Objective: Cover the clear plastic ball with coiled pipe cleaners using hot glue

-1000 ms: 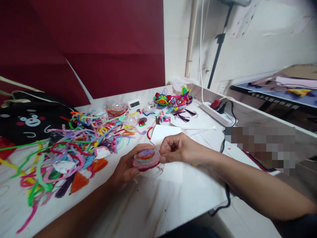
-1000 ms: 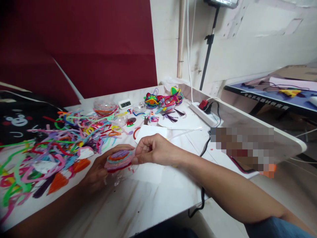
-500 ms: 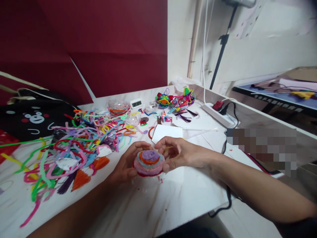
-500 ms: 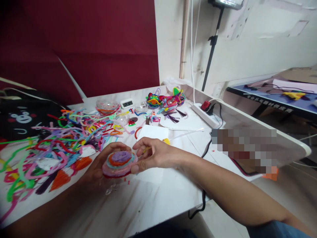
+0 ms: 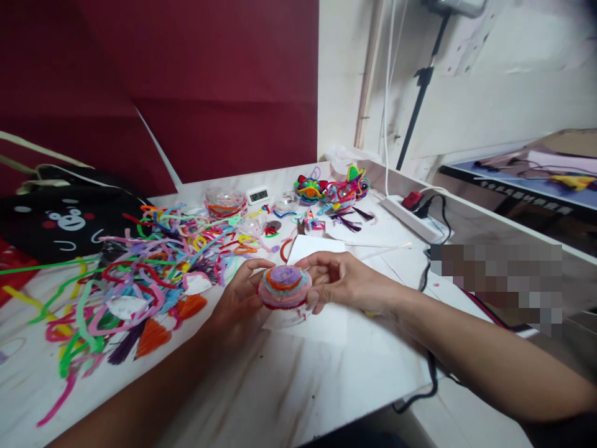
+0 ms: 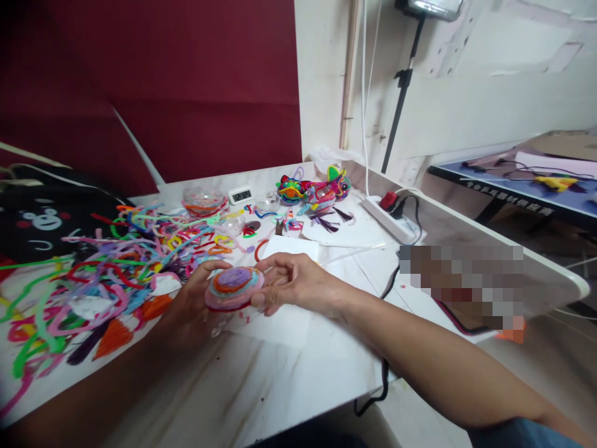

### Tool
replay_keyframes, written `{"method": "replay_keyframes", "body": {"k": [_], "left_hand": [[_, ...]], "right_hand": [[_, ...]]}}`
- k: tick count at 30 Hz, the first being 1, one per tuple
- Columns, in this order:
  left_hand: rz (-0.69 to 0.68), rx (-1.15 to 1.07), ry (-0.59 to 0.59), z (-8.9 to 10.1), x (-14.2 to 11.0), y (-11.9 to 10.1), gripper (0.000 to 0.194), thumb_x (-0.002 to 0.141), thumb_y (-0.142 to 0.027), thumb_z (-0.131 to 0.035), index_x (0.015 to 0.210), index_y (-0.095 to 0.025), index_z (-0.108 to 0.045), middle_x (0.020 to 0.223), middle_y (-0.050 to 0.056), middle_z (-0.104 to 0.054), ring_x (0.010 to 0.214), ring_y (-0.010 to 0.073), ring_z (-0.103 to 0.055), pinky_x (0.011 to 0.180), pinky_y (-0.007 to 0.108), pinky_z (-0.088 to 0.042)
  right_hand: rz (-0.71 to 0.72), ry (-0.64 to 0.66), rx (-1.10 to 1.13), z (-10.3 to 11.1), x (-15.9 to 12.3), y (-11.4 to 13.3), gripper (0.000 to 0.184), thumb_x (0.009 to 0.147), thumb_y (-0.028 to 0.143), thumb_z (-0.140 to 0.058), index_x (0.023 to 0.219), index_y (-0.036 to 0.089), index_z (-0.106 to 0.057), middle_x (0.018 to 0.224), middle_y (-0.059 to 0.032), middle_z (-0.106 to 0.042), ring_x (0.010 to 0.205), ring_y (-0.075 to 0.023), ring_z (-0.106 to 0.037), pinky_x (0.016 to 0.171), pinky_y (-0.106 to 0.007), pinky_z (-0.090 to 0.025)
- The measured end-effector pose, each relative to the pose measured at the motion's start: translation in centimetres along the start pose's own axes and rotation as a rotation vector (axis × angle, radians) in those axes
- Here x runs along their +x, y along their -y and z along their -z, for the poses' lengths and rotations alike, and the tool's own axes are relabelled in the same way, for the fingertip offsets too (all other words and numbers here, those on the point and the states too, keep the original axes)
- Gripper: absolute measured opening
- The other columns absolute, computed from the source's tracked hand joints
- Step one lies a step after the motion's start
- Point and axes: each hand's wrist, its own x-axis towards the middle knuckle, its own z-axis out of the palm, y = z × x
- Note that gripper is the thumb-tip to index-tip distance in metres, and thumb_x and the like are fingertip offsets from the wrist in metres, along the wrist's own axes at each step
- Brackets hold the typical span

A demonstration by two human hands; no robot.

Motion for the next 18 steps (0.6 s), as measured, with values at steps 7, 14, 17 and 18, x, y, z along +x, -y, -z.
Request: {"method": "replay_keyframes", "body": {"k": [7,14,17,18], "left_hand": [[-0.113,0.091,-0.161,-0.7,0.2,0.1,0.051,0.081,-0.056,-0.092,0.121,-0.03,-0.073,0.141,0.008,-0.079,0.131,0.0392,-0.074,0.107,0.051,-0.062],[-0.083,0.09,-0.184,-1.3,-0.6,0.7,0.048,0.095,-0.051,-0.08,0.137,-0.027,-0.077,0.151,0.007,-0.076,0.148,0.0365,-0.064,0.125,0.05,-0.054],[-0.098,0.158,-0.161,-1.3,-1.1,0.9,0.06,0.095,-0.055,-0.078,0.146,-0.024,-0.072,0.157,0.01,-0.071,0.154,0.0369,-0.058,0.13,0.048,-0.048],[-0.103,0.192,-0.147,-1.3,-1.2,1.0,0.064,0.093,-0.055,-0.081,0.149,-0.024,-0.07,0.157,0.011,-0.071,0.153,0.0376,-0.059,0.13,0.048,-0.048]], "right_hand": [[0.067,-0.172,-0.097,0.0,0.2,0.1,0.067,0.048,0.042,-0.112,0.098,0.015,-0.076,0.08,0.0001,-0.078,0.067,-0.014,-0.07,0.069,-0.03,-0.06],[0.105,-0.313,-0.274,-0.4,0.3,-0.2,0.07,0.051,0.054,-0.108,0.099,0.015,-0.075,0.073,0.0005,-0.073,0.065,-0.0155,-0.064,0.06,-0.028,-0.045],[0.087,-0.336,-0.292,-0.8,0.3,-0.5,0.071,0.048,0.056,-0.108,0.097,0.017,-0.073,0.073,0.0028,-0.069,0.063,-0.0128,-0.057,0.059,-0.028,-0.041],[0.083,-0.344,-0.301,-1.0,0.3,-0.7,0.072,0.047,0.056,-0.108,0.097,0.017,-0.073,0.072,0.0038,-0.067,0.062,-0.0122,-0.054,0.058,-0.027,-0.04]]}}
